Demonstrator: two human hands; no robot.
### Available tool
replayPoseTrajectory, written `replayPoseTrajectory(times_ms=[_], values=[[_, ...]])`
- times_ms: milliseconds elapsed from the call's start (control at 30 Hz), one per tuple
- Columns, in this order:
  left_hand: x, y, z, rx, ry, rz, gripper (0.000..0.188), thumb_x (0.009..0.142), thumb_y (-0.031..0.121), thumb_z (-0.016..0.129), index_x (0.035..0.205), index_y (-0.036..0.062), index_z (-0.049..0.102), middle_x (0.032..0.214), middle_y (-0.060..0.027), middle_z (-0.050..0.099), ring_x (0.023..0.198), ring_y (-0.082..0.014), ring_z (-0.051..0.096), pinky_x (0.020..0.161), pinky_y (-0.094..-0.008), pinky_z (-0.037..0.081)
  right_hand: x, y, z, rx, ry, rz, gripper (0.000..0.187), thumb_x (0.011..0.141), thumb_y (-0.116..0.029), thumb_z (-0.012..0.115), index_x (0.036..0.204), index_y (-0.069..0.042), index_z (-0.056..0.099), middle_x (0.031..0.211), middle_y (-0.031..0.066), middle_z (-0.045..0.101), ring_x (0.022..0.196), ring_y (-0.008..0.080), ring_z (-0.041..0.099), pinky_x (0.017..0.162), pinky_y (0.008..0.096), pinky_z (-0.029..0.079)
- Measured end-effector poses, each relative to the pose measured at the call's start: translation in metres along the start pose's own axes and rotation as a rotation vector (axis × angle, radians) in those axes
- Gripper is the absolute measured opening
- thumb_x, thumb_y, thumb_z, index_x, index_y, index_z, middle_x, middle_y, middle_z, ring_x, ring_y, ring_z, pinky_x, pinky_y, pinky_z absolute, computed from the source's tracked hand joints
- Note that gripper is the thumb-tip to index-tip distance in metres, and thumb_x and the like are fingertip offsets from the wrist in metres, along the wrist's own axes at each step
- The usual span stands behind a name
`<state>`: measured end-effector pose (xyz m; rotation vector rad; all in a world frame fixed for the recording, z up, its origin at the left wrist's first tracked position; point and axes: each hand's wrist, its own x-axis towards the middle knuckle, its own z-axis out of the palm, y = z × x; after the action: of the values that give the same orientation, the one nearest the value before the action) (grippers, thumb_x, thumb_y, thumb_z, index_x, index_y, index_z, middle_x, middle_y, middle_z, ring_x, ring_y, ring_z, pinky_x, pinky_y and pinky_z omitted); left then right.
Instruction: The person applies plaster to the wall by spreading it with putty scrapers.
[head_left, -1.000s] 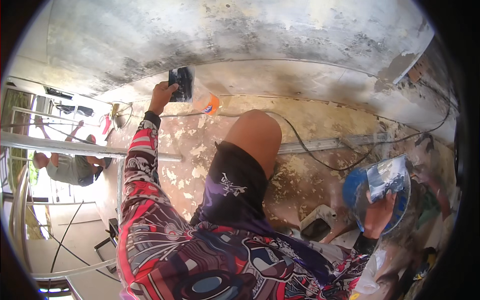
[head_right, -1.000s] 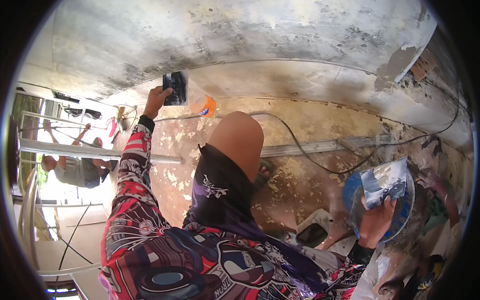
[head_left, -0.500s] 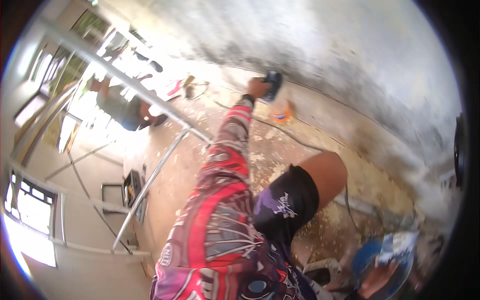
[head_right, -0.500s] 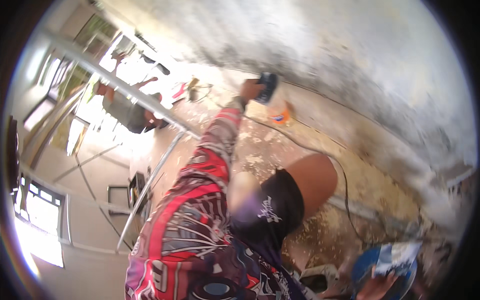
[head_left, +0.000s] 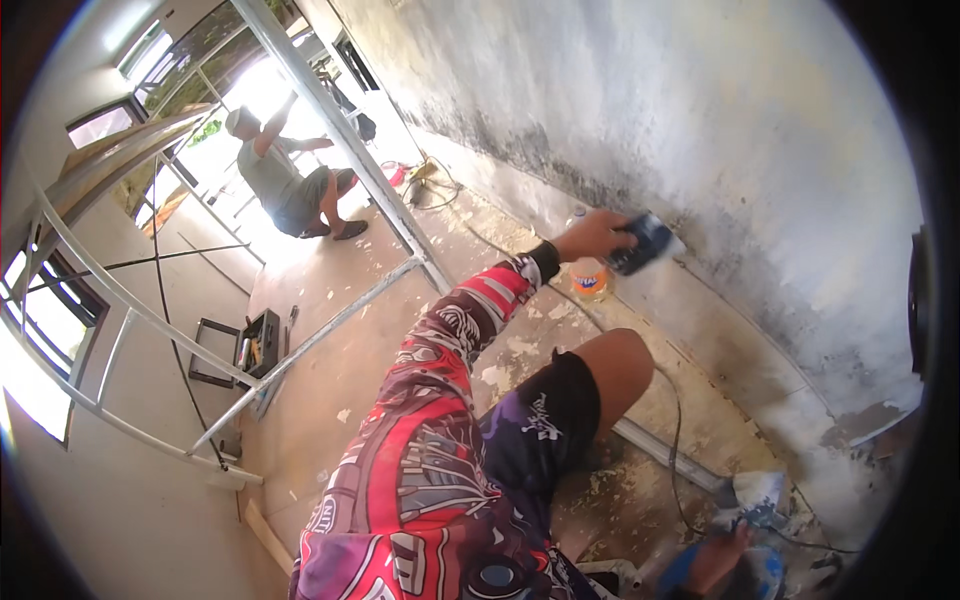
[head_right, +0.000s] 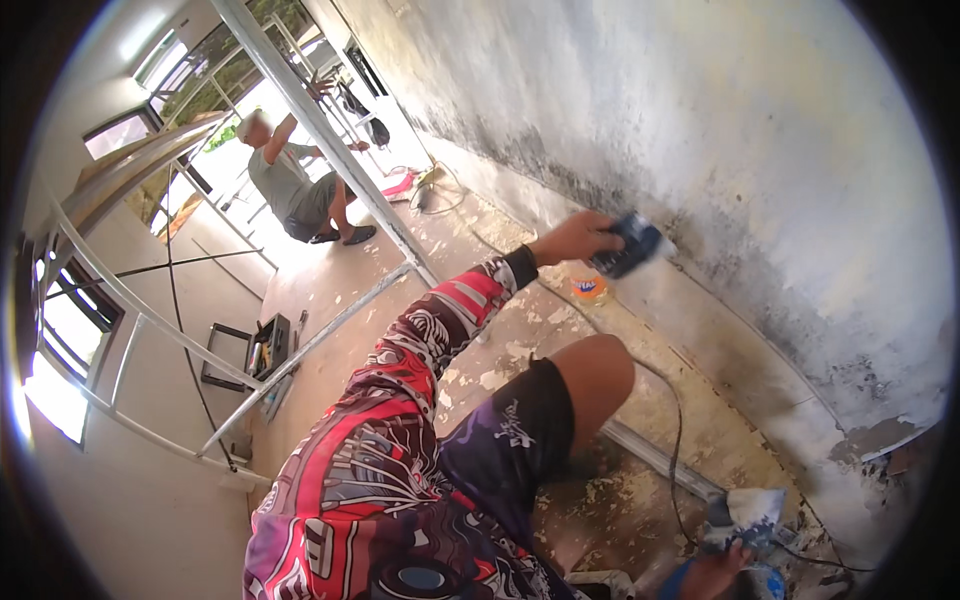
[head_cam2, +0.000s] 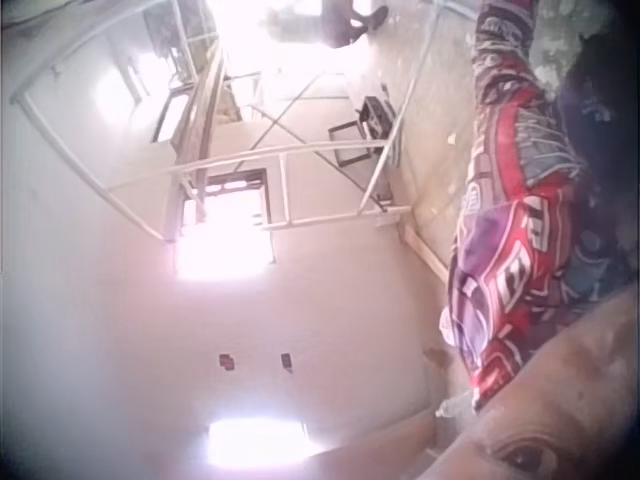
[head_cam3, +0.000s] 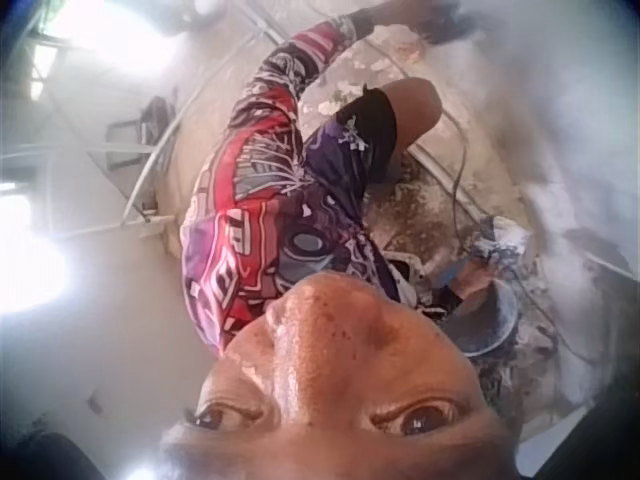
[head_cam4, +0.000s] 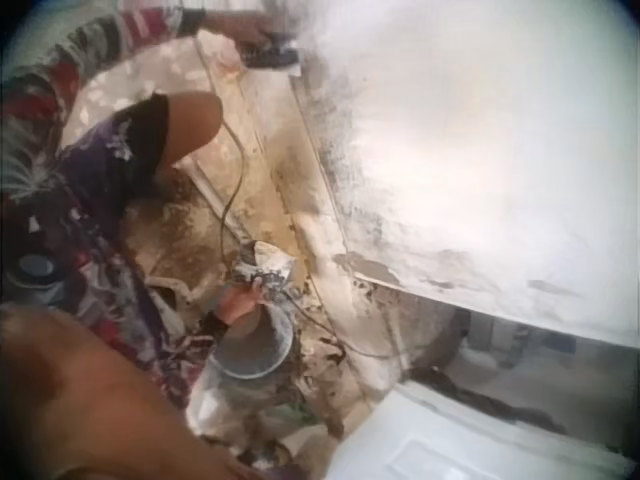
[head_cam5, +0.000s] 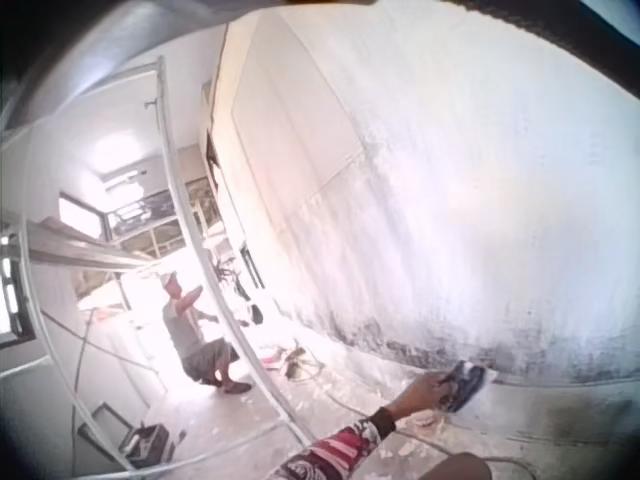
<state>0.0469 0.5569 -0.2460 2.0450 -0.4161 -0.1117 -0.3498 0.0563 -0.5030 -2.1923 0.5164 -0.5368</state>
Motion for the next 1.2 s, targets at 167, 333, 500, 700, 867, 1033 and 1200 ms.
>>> replayPoseTrajectory(times_ms=[167,333,500,700,867,1033,1200], values=[[-0.002,0.080,0.059,0.638,-0.070,0.546,0.023,0.088,0.027,0.066,0.091,0.0045,0.067,0.084,-0.0216,0.066,0.079,-0.0422,0.064,0.070,-0.0497,0.050,0.050,-0.067,0.060,1.128,-0.114,0.371,0.043,0.098,-0.025,0.061,0.136,-0.009,0.051,0.137,0.0134,0.056,0.122,0.0289,0.057,0.096,0.0478,0.051],[-0.012,0.117,0.103,0.643,0.036,0.568,0.019,0.089,0.026,0.063,0.091,0.0069,0.066,0.082,-0.0179,0.067,0.079,-0.0410,0.066,0.070,-0.0521,0.051,0.029,-0.094,0.084,1.529,-0.207,0.388,0.038,0.102,-0.026,0.054,0.136,-0.009,0.050,0.139,0.0093,0.054,0.123,0.0262,0.056,0.096,0.0479,0.052],[-0.036,0.116,0.122,0.566,0.095,0.530,0.019,0.088,0.026,0.063,0.089,0.0080,0.066,0.078,-0.0179,0.067,0.077,-0.0406,0.066,0.069,-0.0518,0.051,-0.003,-0.084,0.068,1.515,-0.203,0.512,0.042,0.097,-0.019,0.057,0.137,-0.013,0.049,0.138,0.0069,0.054,0.116,0.0249,0.060,0.090,0.0487,0.057],[-0.055,0.125,0.126,0.427,0.062,0.566,0.022,0.085,0.024,0.064,0.078,0.0026,0.065,0.068,-0.0190,0.064,0.070,-0.0409,0.064,0.066,-0.0477,0.050,0.003,-0.106,0.057,1.555,-0.219,0.465,0.035,0.099,-0.018,0.056,0.132,-0.011,0.050,0.131,0.0088,0.059,0.113,0.0236,0.062,0.089,0.0486,0.057],[-0.091,0.182,0.126,0.425,-0.142,0.639,0.020,0.082,0.021,0.066,0.080,0.0016,0.067,0.071,-0.0214,0.063,0.071,-0.0407,0.064,0.064,-0.0480,0.050,0.017,-0.102,0.054,1.524,-0.148,0.415,0.035,0.100,-0.018,0.056,0.133,-0.011,0.049,0.131,0.0088,0.060,0.112,0.0251,0.062,0.089,0.0472,0.057],[-0.083,0.170,0.137,0.451,-0.131,0.756,0.019,0.080,0.021,0.067,0.082,0.0023,0.069,0.073,-0.0210,0.065,0.071,-0.0407,0.065,0.065,-0.0475,0.051,0.008,-0.081,0.062,1.456,-0.172,0.329,0.035,0.101,-0.021,0.055,0.134,-0.010,0.049,0.131,0.0097,0.059,0.114,0.0266,0.061,0.090,0.0473,0.054],[-0.029,0.130,0.162,0.629,-0.245,0.719,0.018,0.079,0.021,0.068,0.081,0.0029,0.070,0.074,-0.0207,0.065,0.071,-0.0406,0.064,0.064,-0.0462,0.050,0.008,-0.052,0.052,1.450,-0.161,0.489,0.036,0.101,-0.023,0.054,0.134,-0.010,0.049,0.132,0.0091,0.059,0.114,0.0269,0.060,0.090,0.0473,0.053]])
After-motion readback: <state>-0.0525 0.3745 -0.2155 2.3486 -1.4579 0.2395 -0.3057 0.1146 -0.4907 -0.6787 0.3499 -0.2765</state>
